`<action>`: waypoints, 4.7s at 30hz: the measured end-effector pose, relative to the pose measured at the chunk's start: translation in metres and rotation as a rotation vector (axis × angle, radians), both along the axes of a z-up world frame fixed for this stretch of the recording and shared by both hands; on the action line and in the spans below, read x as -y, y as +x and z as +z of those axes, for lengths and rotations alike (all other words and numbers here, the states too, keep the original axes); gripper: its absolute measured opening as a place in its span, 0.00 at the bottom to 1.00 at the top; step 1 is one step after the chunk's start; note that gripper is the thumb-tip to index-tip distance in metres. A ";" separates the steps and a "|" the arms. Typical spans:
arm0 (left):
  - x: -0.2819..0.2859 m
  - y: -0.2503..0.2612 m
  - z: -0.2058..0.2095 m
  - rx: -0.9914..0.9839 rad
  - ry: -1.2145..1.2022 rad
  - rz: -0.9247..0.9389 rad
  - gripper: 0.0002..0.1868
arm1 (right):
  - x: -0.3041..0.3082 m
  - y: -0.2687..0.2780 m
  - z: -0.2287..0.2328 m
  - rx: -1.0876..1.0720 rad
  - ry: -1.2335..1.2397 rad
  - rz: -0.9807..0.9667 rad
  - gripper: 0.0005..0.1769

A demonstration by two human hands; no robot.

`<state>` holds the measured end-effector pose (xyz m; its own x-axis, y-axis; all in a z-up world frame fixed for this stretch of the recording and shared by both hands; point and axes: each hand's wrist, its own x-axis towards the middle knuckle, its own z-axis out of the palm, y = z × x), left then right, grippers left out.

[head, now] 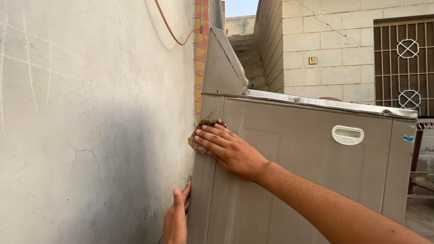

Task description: The person cleans the interior and exterior surfaces of a top-loading washing machine by hand using a cloth.

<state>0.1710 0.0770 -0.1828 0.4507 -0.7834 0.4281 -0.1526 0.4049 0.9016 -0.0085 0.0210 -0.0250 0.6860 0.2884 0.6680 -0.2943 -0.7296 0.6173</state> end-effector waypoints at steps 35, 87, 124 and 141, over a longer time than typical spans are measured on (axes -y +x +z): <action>-0.021 -0.016 0.001 -0.045 -0.105 -0.024 0.55 | 0.009 -0.005 0.049 -0.067 -0.182 -0.123 0.27; -0.017 -0.028 -0.002 -0.048 -0.196 -0.102 0.58 | 0.016 -0.011 -0.058 -0.189 -0.224 -0.204 0.31; -0.010 -0.036 -0.003 -0.051 -0.256 0.038 0.58 | 0.010 0.001 0.029 0.027 -0.137 -0.240 0.26; -0.023 0.008 -0.018 -0.114 -0.330 -0.199 0.61 | 0.003 0.028 -0.100 0.148 -0.060 -0.056 0.30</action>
